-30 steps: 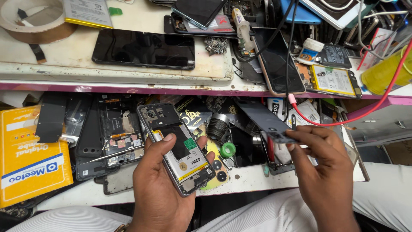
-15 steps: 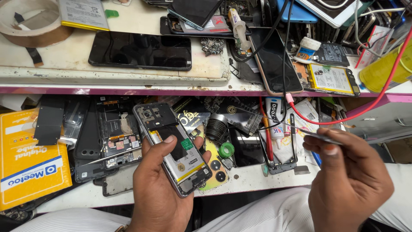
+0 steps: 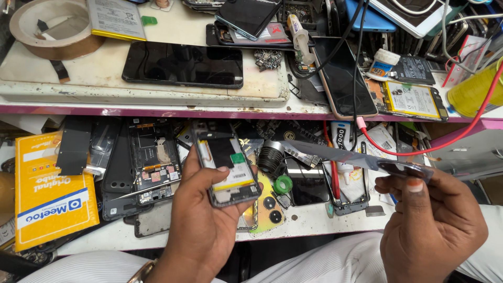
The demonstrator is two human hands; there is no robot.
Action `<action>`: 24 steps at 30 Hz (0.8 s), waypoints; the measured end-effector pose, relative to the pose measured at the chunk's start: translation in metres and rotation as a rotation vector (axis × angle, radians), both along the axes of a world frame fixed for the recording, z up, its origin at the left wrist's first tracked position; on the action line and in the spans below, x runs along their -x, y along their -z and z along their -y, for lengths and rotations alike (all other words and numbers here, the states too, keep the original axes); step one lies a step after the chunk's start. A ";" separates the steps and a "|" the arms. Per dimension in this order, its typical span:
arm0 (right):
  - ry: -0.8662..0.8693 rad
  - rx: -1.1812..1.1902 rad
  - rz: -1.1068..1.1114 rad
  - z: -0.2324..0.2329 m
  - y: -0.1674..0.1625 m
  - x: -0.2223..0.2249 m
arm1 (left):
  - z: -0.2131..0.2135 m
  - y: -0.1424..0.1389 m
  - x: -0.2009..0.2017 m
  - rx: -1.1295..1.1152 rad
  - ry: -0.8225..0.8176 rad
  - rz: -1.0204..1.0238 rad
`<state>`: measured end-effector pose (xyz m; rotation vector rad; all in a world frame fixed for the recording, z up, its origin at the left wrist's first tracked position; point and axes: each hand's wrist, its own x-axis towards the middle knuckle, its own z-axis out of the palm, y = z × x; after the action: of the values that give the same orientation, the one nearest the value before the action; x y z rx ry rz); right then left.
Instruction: The person uses a screwdriver to remove screws from the back of a disassembled smartphone. They then peel a protective film from a small circular component and attach it to the back cover of the phone.
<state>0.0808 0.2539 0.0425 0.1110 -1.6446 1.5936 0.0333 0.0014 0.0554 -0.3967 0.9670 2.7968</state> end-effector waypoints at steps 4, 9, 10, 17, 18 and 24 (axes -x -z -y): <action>-0.014 0.020 0.001 0.005 -0.006 -0.005 | 0.007 -0.008 0.004 -0.007 0.012 0.011; -0.028 0.061 0.014 0.009 -0.014 -0.018 | 0.013 -0.029 -0.003 -0.034 -0.092 -0.090; -0.035 0.062 0.014 0.009 -0.015 -0.021 | 0.013 -0.031 -0.006 -0.041 -0.111 -0.113; -0.099 0.044 0.021 0.012 -0.020 -0.039 | 0.019 -0.033 -0.019 0.255 -0.151 0.158; -0.112 0.034 0.018 0.013 -0.021 -0.041 | 0.018 -0.036 -0.021 0.276 -0.147 0.163; -0.126 0.018 0.062 0.019 -0.030 -0.058 | 0.018 -0.058 -0.039 0.218 -0.175 -0.059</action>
<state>0.1387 0.2352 0.0727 0.1602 -1.6987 1.7221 0.0726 -0.0163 0.1138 -0.4488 1.3172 2.8793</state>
